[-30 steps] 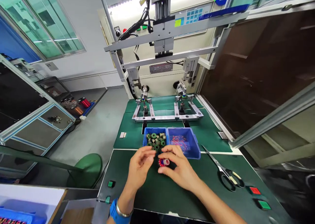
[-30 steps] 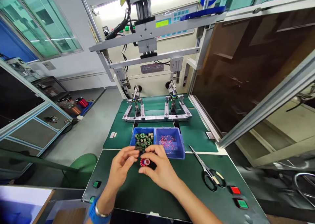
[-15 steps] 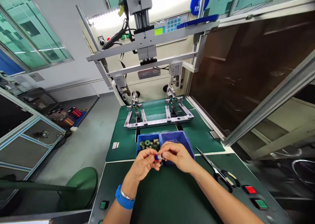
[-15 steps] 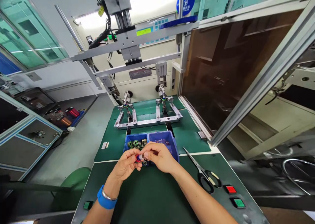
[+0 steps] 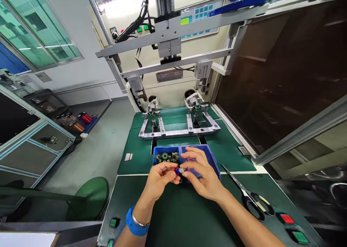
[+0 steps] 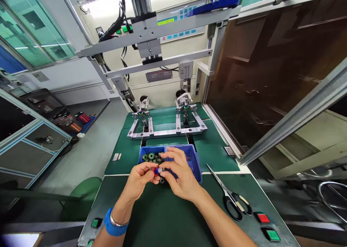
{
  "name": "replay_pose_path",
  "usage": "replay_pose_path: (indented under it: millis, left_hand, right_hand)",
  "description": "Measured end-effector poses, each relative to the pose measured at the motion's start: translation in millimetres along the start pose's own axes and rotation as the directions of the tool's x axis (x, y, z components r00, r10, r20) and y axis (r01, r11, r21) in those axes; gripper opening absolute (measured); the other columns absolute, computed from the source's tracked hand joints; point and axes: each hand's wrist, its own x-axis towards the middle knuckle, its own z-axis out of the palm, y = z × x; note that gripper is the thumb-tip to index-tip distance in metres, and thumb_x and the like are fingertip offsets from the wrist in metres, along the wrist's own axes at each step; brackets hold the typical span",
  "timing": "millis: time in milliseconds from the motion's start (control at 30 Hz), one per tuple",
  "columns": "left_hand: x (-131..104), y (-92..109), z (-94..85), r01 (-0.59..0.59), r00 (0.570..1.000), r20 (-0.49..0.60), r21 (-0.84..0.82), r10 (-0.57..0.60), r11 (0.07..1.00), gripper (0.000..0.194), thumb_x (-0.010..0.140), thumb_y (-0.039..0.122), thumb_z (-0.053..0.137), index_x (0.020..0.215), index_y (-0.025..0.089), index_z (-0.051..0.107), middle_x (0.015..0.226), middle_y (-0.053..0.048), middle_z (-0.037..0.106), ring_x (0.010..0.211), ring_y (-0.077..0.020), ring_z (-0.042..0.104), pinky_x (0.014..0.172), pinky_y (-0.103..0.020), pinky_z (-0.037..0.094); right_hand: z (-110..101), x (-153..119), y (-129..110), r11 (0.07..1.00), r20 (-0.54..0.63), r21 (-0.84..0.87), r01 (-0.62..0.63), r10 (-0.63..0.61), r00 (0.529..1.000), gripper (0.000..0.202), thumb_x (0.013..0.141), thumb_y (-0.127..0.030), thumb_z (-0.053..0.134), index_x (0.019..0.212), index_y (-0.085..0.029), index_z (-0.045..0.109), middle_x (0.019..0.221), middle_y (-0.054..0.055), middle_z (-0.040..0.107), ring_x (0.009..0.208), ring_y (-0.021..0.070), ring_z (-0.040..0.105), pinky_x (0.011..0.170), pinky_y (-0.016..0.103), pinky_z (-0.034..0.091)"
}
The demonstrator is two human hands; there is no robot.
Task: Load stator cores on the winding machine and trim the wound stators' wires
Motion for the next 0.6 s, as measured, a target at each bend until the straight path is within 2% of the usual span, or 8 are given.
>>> replay_pose_path:
  millis: [100,133,167,200,267,333,467,600]
  left_hand:
    - [2.3,6.1,-10.8,-0.041,0.983,-0.175,0.036,0.047,0.998,0.049,0.067,0.046,0.09,0.096,0.011,0.074,0.082,-0.01,0.07,0.064,-0.015,0.066,0.059,-0.023,0.057]
    - [3.1,9.0,-16.3,-0.051,0.971,-0.234,0.024,0.055,0.998,0.05,0.064,0.046,0.091,0.095,0.011,0.074,0.084,-0.01,0.071,0.062,-0.0143,0.065,0.057,-0.022,0.057]
    - [3.8,11.9,-21.9,-0.061,0.959,-0.276,-0.004,0.057,0.998,0.051,0.062,0.046,0.092,0.094,0.011,0.074,0.086,-0.01,0.071,0.061,-0.0135,0.064,0.055,-0.022,0.056]
    - [4.2,14.6,-26.7,-0.073,0.953,-0.299,-0.043,0.057,0.996,0.051,0.061,0.045,0.093,0.095,0.012,0.074,0.088,-0.01,0.071,0.059,-0.0126,0.063,0.053,-0.021,0.055]
    - [4.1,18.4,-32.6,-0.109,0.95,-0.305,-0.127,0.066,0.986,0.05,0.06,0.042,0.094,0.096,0.013,0.074,0.092,-0.009,0.071,0.058,-0.0111,0.061,0.05,-0.02,0.054]
    - [2.7,19.5,-33.1,-0.132,0.96,-0.268,-0.191,0.077,0.973,0.048,0.06,0.038,0.095,0.097,0.014,0.074,0.098,-0.009,0.071,0.061,-0.0115,0.063,0.053,-0.02,0.055]
    - [-1.2,15.9,-26.2,-0.105,0.987,-0.149,-0.271,0.066,0.957,0.046,0.071,0.042,0.089,0.102,0.014,0.072,0.107,-0.013,0.07,0.074,-0.0171,0.069,0.067,-0.025,0.06]
    - [-4.4,10.8,-15.6,-0.055,0.996,-0.078,-0.296,0.033,0.954,0.037,0.077,0.038,0.086,0.1,0.014,0.069,0.104,-0.011,0.07,0.079,-0.0193,0.071,0.072,-0.026,0.061]
  right_hand:
    - [-5.9,1.0,0.4,0.996,-0.225,0.018,-0.088,0.09,0.97,0.016,0.091,-0.017,0.056,0.103,-0.025,0.062,0.115,0.008,0.059,0.126,0.0292,0.046,0.104,0.053,0.039]
    - [-7.0,1.3,1.0,0.993,-0.276,0.022,-0.12,0.121,0.953,0.017,0.091,-0.017,0.055,0.104,-0.026,0.062,0.115,0.008,0.059,0.127,0.0291,0.045,0.105,0.054,0.038]
    - [-6.6,1.2,1.8,0.99,-0.277,0.005,-0.142,0.138,0.951,0.017,0.091,-0.017,0.056,0.104,-0.026,0.062,0.117,0.008,0.059,0.128,0.0294,0.044,0.105,0.054,0.037]
    - [-4.6,0.5,2.9,0.989,-0.222,-0.033,-0.147,0.137,0.965,0.016,0.09,-0.019,0.058,0.104,-0.027,0.063,0.119,0.008,0.059,0.129,0.0303,0.042,0.105,0.055,0.036]
    - [4.2,-3.1,5.5,0.982,-0.016,-0.142,-0.124,0.123,0.992,0.011,0.087,-0.021,0.063,0.097,-0.026,0.065,0.121,0.009,0.059,0.131,0.0333,0.038,0.103,0.058,0.036]
    - [15.6,-8.4,7.8,0.964,0.122,-0.242,-0.11,0.142,0.982,0.006,0.084,-0.021,0.064,0.089,-0.023,0.065,0.122,0.01,0.059,0.131,0.0366,0.035,0.099,0.061,0.037]
    - [26.2,-14.9,8.2,0.93,0.158,-0.34,-0.139,0.202,0.966,0.005,0.079,-0.017,0.061,0.083,-0.02,0.061,0.119,0.012,0.06,0.131,0.0403,0.033,0.096,0.063,0.037]
    - [19.9,-12.6,4.5,0.957,0.099,-0.24,-0.165,0.193,0.976,0.016,0.076,-0.022,0.066,0.093,-0.02,0.064,0.12,0.012,0.06,0.131,0.04,0.034,0.1,0.066,0.035]
